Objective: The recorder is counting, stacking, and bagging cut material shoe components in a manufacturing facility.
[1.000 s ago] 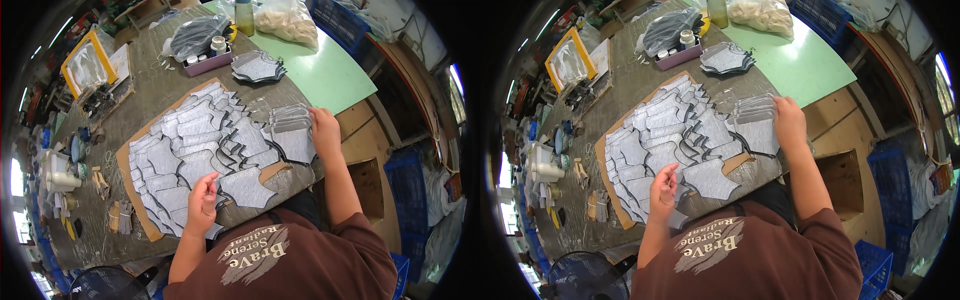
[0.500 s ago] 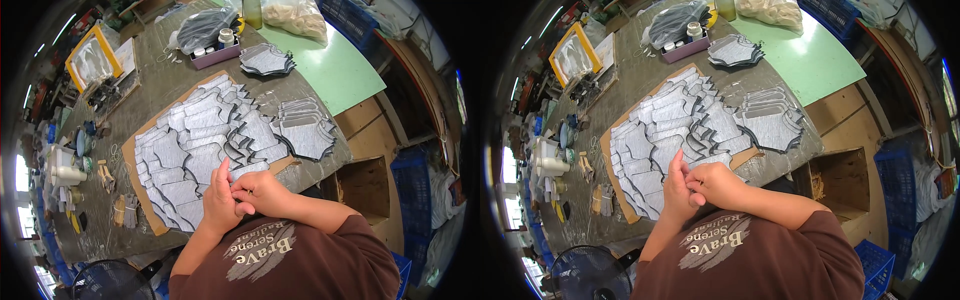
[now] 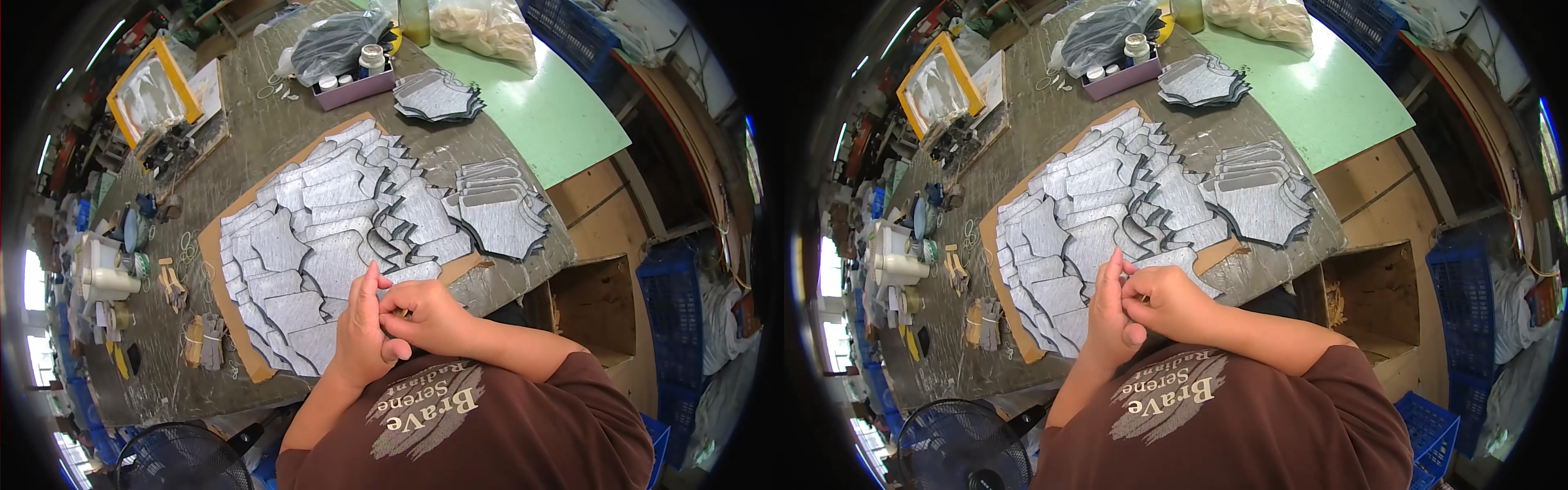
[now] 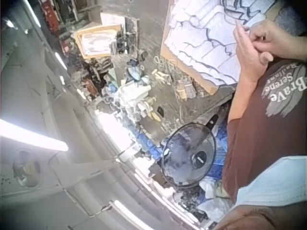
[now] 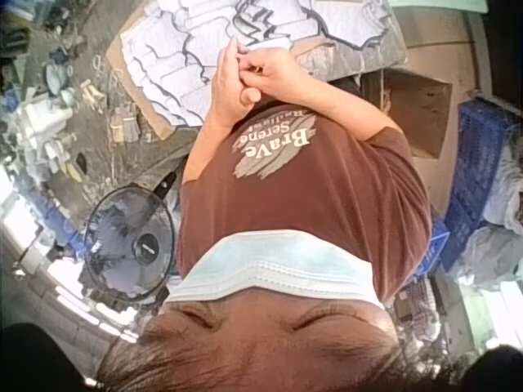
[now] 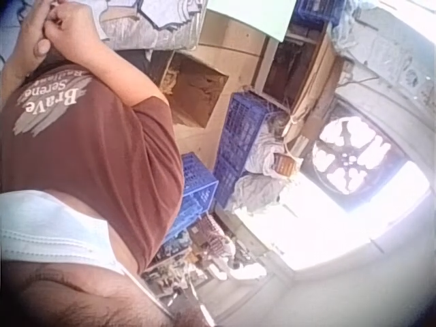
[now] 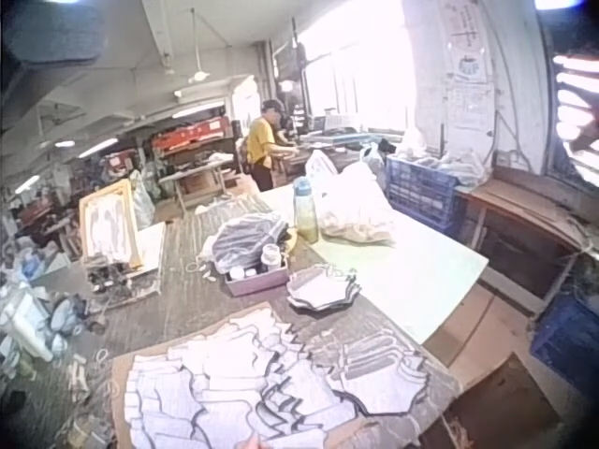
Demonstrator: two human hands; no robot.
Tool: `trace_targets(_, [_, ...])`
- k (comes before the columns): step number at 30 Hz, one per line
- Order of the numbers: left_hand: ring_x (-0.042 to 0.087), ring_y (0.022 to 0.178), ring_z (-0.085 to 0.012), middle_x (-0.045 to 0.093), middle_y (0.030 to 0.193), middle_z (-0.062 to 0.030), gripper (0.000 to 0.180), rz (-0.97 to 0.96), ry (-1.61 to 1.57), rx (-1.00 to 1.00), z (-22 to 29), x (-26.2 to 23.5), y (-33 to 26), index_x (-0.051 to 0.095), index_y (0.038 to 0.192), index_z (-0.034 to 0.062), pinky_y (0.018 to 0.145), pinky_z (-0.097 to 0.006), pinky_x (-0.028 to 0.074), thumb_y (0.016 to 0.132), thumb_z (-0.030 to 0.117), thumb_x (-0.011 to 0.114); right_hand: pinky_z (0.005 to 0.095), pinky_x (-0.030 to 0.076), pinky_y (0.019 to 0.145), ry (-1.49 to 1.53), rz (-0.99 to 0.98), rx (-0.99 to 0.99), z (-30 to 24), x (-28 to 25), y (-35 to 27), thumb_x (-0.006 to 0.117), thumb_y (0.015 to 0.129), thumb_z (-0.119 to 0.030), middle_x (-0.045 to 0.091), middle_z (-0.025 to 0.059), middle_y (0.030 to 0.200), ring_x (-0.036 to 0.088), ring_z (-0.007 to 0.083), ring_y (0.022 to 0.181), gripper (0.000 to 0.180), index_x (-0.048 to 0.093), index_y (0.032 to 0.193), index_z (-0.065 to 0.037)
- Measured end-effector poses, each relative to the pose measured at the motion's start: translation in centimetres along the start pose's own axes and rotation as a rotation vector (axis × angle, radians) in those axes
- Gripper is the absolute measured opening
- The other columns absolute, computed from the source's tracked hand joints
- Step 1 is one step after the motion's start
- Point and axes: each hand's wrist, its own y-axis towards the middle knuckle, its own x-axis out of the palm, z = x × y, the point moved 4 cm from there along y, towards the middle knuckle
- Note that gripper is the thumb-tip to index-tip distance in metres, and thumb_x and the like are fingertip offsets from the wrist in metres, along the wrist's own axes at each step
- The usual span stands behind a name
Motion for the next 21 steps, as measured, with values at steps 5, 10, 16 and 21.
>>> trace_targets(5, [0.05,0.101,-0.0214,0.04,0.123,-0.0156,0.122,-0.032,-0.386,-0.132,-0.4,0.4,-0.4,0.017,0.142,-0.0054,0.08,-0.03,0.044,0.064,0.085,0.043,0.0306,0.047,0.06,0.027,-0.018,-0.005,0.1,0.4,0.0,0.061,0.079,-0.004,0.061,0.01,0.072,0.058,0.0204,0.064,0.005,0.06,0.078,0.0])
trace_targets(10, [0.044,0.111,-0.0201,0.034,0.13,-0.0127,0.124,-0.061,-0.743,-0.306,0.3,0.8,-0.6,0.013,0.143,-0.0037,0.096,-0.032,0.036,0.062,0.085,0.047,0.0306,0.041,0.094,0.231,-0.085,0.095,0.2,0.2,0.2,0.059,0.08,-0.002,0.063,0.0021,0.069,0.058,0.0118,0.067,0.005,0.06,0.075,-0.002])
trace_targets(16, [0.048,0.098,-0.0122,0.036,0.132,-0.0092,0.121,-0.117,-0.687,-0.322,-0.1,0.5,-0.7,0.02,0.142,-0.0023,0.074,-0.02,0.041,0.063,0.086,0.042,0.025,0.047,0.079,0.559,-0.15,0.359,1.1,0.3,-0.1,0.06,0.08,-0.002,0.064,0.0014,0.069,0.058,0.0095,0.065,0.007,0.062,0.074,-0.004])
trace_targets(21, [0.043,0.069,-0.0032,0.058,0.096,-0.0047,0.088,-0.002,-0.74,-0.353,-1.3,0.8,-1.1,0.035,0.134,-0.0048,0.06,-0.017,0.032,0.086,0.069,0.035,0.0203,0.044,0.061,0.849,-0.104,0.313,1.9,0.1,-0.5,0.051,0.09,-0.007,0.062,0.0026,0.078,0.06,0.0091,0.067,0.005,0.054,0.087,-0.004])
